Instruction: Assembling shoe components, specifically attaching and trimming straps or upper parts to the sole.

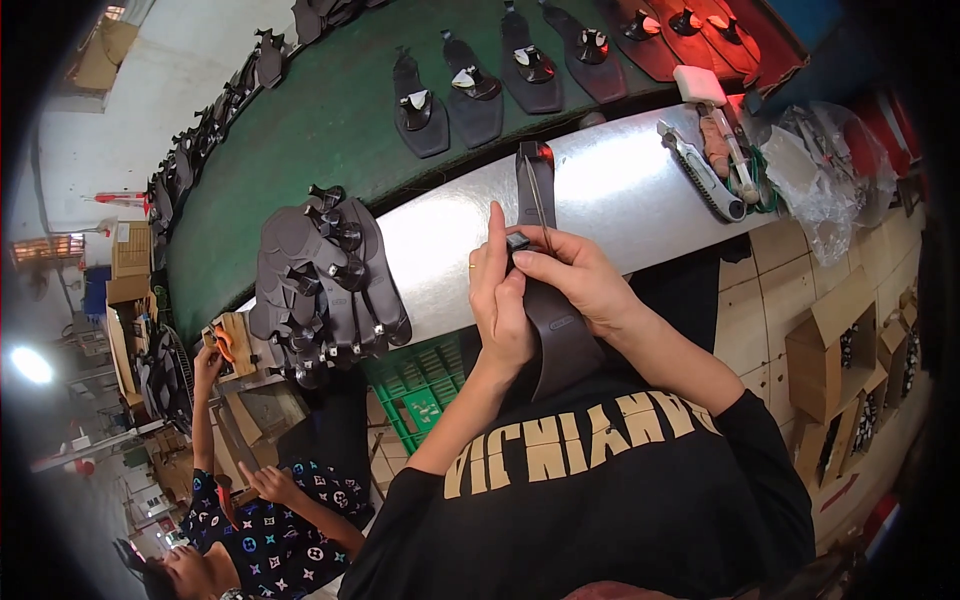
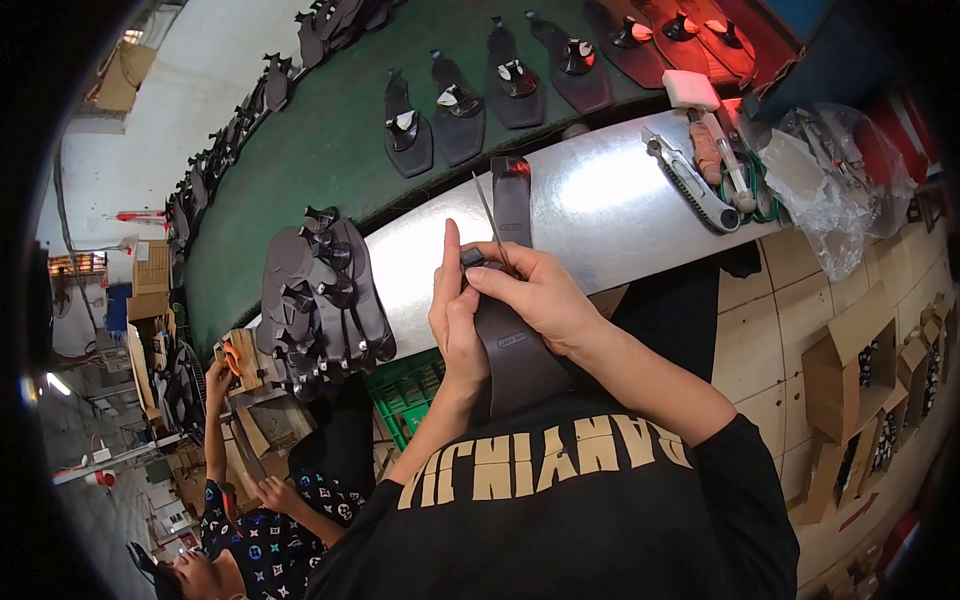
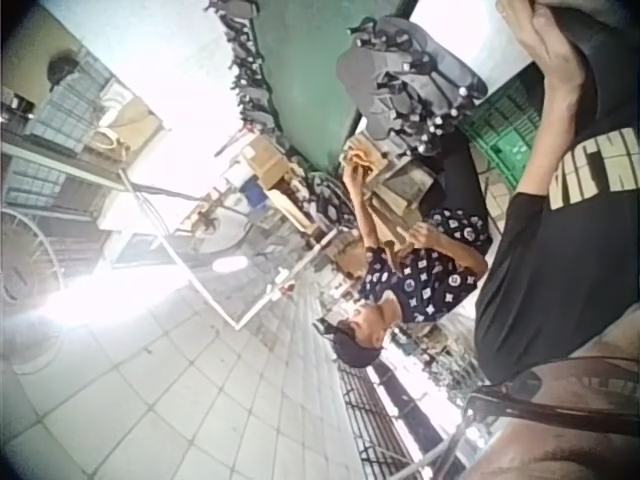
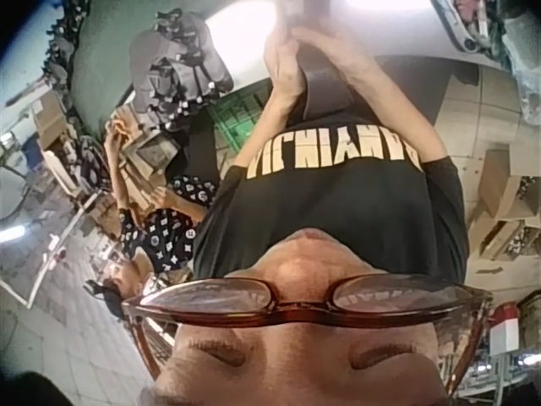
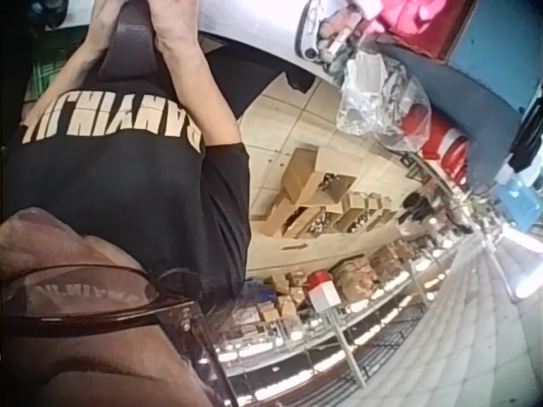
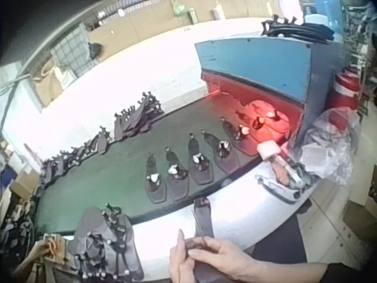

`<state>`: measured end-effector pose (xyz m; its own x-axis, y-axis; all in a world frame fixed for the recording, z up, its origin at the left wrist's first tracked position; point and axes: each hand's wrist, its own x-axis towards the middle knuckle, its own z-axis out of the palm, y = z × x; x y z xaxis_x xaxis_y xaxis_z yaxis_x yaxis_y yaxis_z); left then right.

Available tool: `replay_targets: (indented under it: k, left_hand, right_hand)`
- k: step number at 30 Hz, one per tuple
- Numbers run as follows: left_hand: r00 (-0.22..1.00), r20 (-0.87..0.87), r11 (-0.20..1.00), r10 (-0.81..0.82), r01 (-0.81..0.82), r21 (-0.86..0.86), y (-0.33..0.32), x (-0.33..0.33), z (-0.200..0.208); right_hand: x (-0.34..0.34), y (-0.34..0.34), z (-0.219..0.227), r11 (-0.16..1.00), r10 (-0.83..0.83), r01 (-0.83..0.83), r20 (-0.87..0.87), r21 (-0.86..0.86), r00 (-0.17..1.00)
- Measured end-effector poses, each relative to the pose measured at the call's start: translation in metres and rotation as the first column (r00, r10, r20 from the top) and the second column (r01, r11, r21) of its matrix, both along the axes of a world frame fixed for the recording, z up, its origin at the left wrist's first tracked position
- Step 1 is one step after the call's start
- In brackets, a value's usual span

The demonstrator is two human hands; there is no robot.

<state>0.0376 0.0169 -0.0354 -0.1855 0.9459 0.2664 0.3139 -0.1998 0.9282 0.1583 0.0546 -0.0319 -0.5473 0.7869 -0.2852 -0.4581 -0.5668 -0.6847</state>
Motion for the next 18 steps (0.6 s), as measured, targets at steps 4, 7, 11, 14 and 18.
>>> replay_targets:
  k: [4, 7, 11, 14, 18]
  left_hand:
    - [1.000, 0.023, 1.000, 0.005, -0.005, -0.012, 0.0005, 0.0008, 0.0011]
    - [1.000, 0.020, 1.000, 0.012, -0.012, -0.012, 0.0015, 0.0013, 0.0003]
    - [1.000, -0.012, 1.000, 0.028, -0.028, -0.007, 0.0009, 0.0028, 0.0038]
    - [0.991, -0.128, 0.999, 0.026, -0.020, 0.042, 0.0025, 0.0014, -0.0002]
    - [0.982, -0.179, 0.995, 0.058, -0.041, 0.096, 0.0004, 0.0023, 0.0001]
  right_hand:
    - [-0.0002, 0.0003, -0.0008, 1.000, -0.004, 0.004, -0.003, -0.006, 1.000]
    - [-0.0010, 0.0008, -0.0048, 1.000, -0.012, 0.012, 0.024, 0.004, 1.000]
    - [-0.0015, 0.0011, -0.0021, 0.999, 0.002, -0.001, 0.023, -0.036, 1.000]
    - [-0.0009, 0.0025, -0.0034, 1.000, 0.000, 0.000, 0.044, 0.002, 0.999]
    - [-0.0014, 0.0024, -0.0021, 0.998, 0.015, -0.016, 0.027, 0.060, 1.000]
